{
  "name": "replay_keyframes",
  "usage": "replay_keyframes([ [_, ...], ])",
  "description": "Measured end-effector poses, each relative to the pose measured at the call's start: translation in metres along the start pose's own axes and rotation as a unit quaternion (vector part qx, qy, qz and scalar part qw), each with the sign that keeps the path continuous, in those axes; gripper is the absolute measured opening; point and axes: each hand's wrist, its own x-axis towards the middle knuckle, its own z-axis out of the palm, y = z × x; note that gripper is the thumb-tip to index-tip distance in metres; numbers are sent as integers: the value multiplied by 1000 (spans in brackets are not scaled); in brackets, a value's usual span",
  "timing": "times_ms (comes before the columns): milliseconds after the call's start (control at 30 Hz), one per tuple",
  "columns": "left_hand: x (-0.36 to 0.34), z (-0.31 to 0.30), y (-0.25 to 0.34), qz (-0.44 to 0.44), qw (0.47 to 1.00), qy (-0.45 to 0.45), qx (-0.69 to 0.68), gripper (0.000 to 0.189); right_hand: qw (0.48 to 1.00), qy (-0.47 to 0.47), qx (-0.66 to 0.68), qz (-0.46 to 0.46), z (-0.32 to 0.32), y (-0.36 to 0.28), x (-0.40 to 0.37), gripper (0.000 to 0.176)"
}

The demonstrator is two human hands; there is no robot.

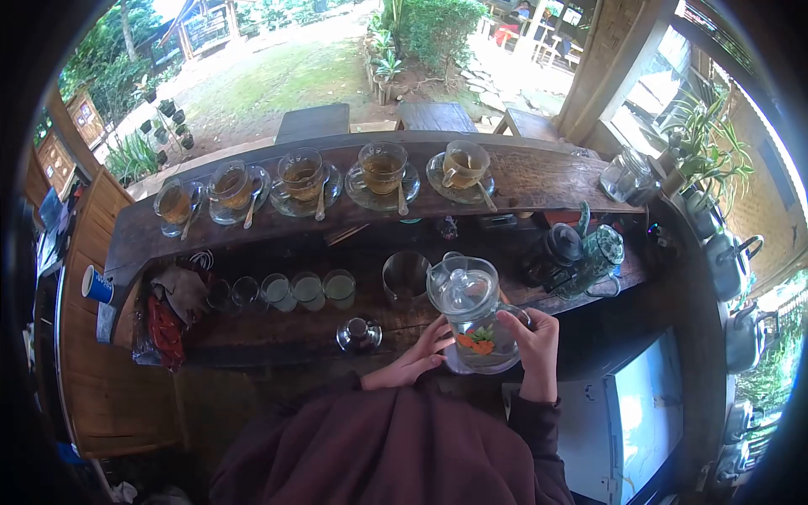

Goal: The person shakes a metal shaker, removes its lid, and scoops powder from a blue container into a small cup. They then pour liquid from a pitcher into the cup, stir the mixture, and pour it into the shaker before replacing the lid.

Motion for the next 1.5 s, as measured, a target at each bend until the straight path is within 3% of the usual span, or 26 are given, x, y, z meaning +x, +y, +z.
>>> replay_keyframes([
  [167, -4, -7, -5, -77, 992, 8, -98, 88, 998, -43, -47, -25, 11, -17, 3, 41],
  [367, -4, -3, -5, -72, 989, 18, -126, 92, 993, -68, -98, -19, 14, -20, 9, 42],
  [467, -4, -5, -5, -88, 987, 28, -134, 84, 987, -71, -145, -20, 18, -29, 10, 42],
  [1500, -6, -1, 5, -99, 977, 3, -191, 85, 977, -100, -186, -14, 26, -59, 9, 30],
])
